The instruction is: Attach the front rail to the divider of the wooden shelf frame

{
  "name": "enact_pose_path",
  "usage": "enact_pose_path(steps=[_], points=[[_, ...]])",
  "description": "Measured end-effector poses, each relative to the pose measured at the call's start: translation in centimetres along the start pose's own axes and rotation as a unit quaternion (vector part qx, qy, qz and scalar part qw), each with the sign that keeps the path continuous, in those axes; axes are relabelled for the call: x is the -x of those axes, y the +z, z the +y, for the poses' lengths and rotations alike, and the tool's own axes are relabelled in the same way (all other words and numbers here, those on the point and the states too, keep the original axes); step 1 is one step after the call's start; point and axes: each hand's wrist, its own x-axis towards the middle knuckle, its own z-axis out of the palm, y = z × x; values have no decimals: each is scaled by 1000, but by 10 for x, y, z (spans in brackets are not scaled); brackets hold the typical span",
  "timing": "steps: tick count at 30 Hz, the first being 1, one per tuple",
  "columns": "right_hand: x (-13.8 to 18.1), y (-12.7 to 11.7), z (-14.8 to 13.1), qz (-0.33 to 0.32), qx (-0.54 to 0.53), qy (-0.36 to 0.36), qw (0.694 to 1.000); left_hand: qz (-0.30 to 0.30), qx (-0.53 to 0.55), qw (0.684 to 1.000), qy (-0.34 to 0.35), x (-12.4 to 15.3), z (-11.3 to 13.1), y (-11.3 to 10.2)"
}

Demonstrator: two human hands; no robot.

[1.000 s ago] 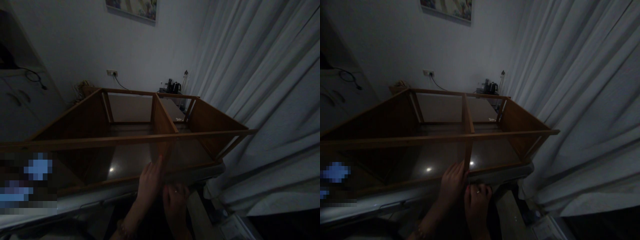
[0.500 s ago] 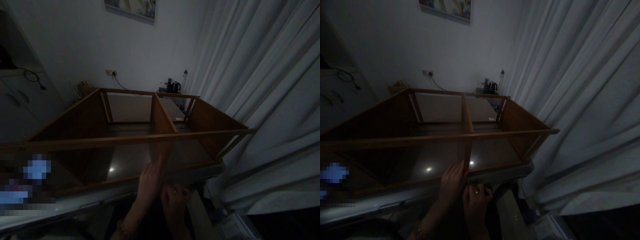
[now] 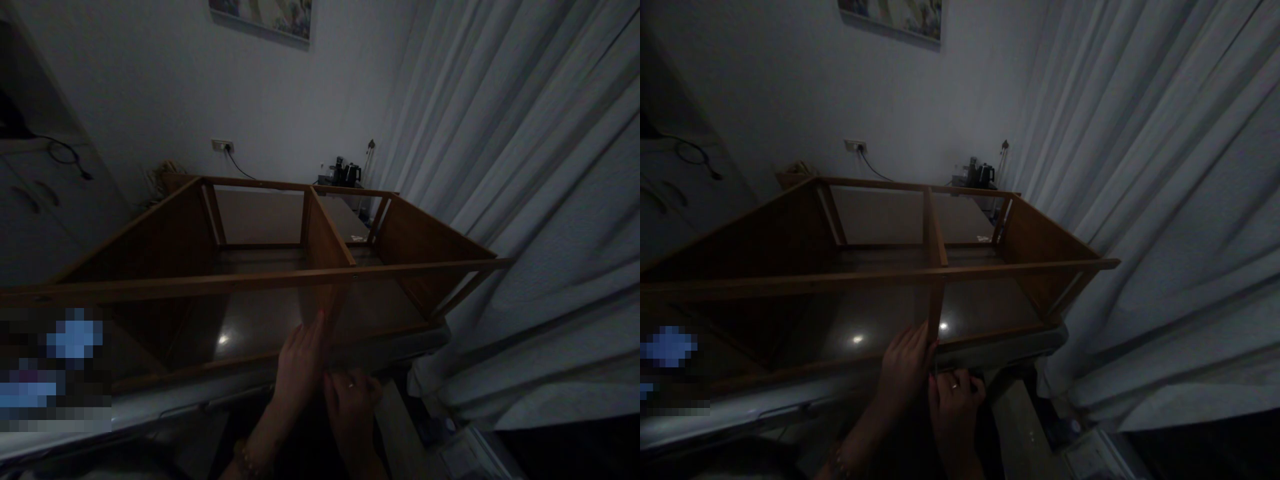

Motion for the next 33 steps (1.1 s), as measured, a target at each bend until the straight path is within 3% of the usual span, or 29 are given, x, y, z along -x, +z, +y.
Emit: enact_pose_path(steps=[10, 15, 18, 20, 24, 29, 33], points=[[-3, -6, 1, 55, -8, -2, 998, 4, -3, 1000, -4, 0, 1, 0], [0, -3, 6, 7, -6, -5, 1000, 2, 5, 1000, -6, 1, 0, 3], [4, 4, 8, -38, -80, 59, 994, 4, 7, 1000, -4, 2, -1, 4], [7, 9, 7, -65, -196, 132, 969, 5, 5, 1000, -3, 2, -1, 4], [8, 11, 4, -107, -406, 255, 871, 0, 0, 1000, -12, 1, 1, 0], [2, 5, 3, -105, -464, 321, 819, -3, -5, 1000, -15, 0, 3, -3], [-3, 5, 4, -162, -506, 334, 779, -7, -13, 1000, -13, -1, 3, -4]])
